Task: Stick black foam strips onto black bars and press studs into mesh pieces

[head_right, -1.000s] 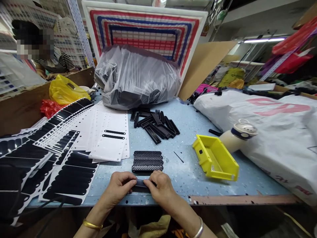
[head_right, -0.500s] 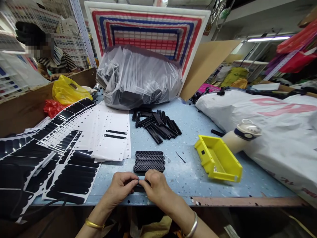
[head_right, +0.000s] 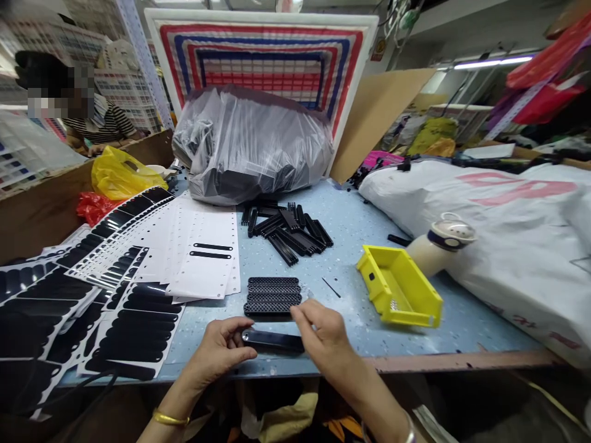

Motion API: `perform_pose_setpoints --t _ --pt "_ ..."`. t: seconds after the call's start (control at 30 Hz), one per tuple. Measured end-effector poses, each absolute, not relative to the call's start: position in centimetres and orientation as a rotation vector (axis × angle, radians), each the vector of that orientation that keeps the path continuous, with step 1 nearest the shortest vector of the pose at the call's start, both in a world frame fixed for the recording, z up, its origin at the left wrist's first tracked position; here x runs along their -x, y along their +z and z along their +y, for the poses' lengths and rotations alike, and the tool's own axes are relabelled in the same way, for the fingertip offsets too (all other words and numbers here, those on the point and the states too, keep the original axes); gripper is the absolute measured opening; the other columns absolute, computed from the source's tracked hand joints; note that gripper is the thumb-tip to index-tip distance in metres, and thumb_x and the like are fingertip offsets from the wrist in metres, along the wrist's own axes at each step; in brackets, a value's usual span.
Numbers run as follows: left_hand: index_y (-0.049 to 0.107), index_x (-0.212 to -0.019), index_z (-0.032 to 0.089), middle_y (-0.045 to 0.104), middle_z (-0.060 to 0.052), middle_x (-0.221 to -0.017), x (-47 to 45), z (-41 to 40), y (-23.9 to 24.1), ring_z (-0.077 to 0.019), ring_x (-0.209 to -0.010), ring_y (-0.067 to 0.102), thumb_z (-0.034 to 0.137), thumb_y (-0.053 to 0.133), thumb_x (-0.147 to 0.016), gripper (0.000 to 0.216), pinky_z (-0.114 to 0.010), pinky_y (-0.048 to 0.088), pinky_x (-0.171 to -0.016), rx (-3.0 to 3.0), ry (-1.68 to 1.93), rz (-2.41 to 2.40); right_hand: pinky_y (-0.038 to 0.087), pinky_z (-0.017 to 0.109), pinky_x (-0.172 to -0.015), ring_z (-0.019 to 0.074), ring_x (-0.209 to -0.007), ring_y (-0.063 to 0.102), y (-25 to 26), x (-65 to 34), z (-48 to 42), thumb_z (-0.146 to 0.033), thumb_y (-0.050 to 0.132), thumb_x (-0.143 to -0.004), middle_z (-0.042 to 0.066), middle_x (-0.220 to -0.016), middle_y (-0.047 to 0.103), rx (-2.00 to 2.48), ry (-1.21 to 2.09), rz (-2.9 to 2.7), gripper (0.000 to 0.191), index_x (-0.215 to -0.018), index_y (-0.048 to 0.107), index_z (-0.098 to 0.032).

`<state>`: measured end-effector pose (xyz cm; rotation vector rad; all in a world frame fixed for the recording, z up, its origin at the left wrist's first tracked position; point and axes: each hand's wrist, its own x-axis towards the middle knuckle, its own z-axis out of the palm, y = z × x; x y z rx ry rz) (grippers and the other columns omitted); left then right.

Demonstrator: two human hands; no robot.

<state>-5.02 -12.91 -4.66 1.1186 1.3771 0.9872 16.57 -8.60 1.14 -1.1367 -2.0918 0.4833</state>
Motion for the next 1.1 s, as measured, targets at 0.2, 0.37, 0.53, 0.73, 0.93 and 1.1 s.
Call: perform_pose_setpoints --t 0.2,0.37,0.53,0.73,0.93,1.1 --pt "0.077 -0.07 0.017 0.053 0.002 -0.046 4.1 -12.5 -5.8 -0.013 -0.046 0.045 0.045 0.065 -0.073 0.031 -0.024 0.033 -0.049 -1.342 1.062 1.577 0.043 0.026 -0.049 0.0152 -0.048 0.058 -0.8 -21.1 -9.0 -0.042 0.047 -0.089 0.0 -0.051 0.06 1.443 0.753 -1.898 0.038 -0.059 0.059 -0.02" --pt "0.076 -0.063 0.019 0.059 0.001 -0.05 3.5 -12.5 -5.8 -0.013 -0.048 0.047 0.042 0.066 -0.071 0.026 -0.024 0.034 -0.051 -1.424 1.094 1.672 0.044 0.026 -0.051 0.0169 -0.053 0.06 -3.6 -19.8 -9.9 -0.044 0.05 -0.083 0.002 -0.057 0.063 1.473 0.884 -1.915 0.032 -0.069 0.066 -0.019" --pt "0.072 -0.055 0.02 0.06 0.001 -0.048 3.6 -12.5 -5.9 -0.0147 -0.05 0.051 0.04 0.067 -0.069 0.025 -0.024 0.037 -0.053 -1.378 1.102 1.628 0.037 0.027 -0.053 0.0153 -0.052 0.051 -4.5 -19.0 -9.8 -0.043 0.045 -0.082 0.002 -0.052 0.055 1.501 0.748 -2.014 0.038 -0.051 0.044 -0.023" --pt "0.07 -0.056 0.019 0.056 0.002 -0.046 3.7 -12.7 -6.4 -0.0139 -0.045 0.051 0.04 0.059 -0.078 0.031 -0.023 0.038 -0.049 -1.446 1.149 1.595 0.036 0.027 -0.051 0.0152 -0.05 0.046 -4.4 -18.8 -9.5 -0.049 0.039 -0.084 0.001 -0.048 0.049 1.545 0.77 -1.976 0.041 -0.052 0.032 -0.025" --pt "0.075 -0.071 0.016 0.066 -0.003 -0.056 3.9 -13.2 -5.6 -0.0148 -0.043 0.057 0.037 0.048 -0.087 0.038 -0.023 0.04 -0.045 -1.456 1.094 1.549 0.041 0.026 -0.045 0.0152 -0.041 0.052 -3.7 -18.6 -9.6 -0.056 0.035 -0.086 -0.002 -0.042 0.049 1.546 1.014 -1.859 0.047 -0.051 0.037 -0.025" --pt "0.073 -0.109 0.015 0.077 -0.012 -0.096 9.2 -13.0 -4.7 -0.0242 -0.074 0.072 0.019 0.056 -0.079 0.035 -0.035 0.056 -0.071 -1.709 1.161 1.816 0.044 0.025 -0.046 0.0158 -0.042 0.056 -4.4 -20.4 -8.4 -0.063 0.044 -0.082 0.0 -0.046 0.059 1.616 1.077 -1.737 0.049 -0.058 0.056 -0.022"
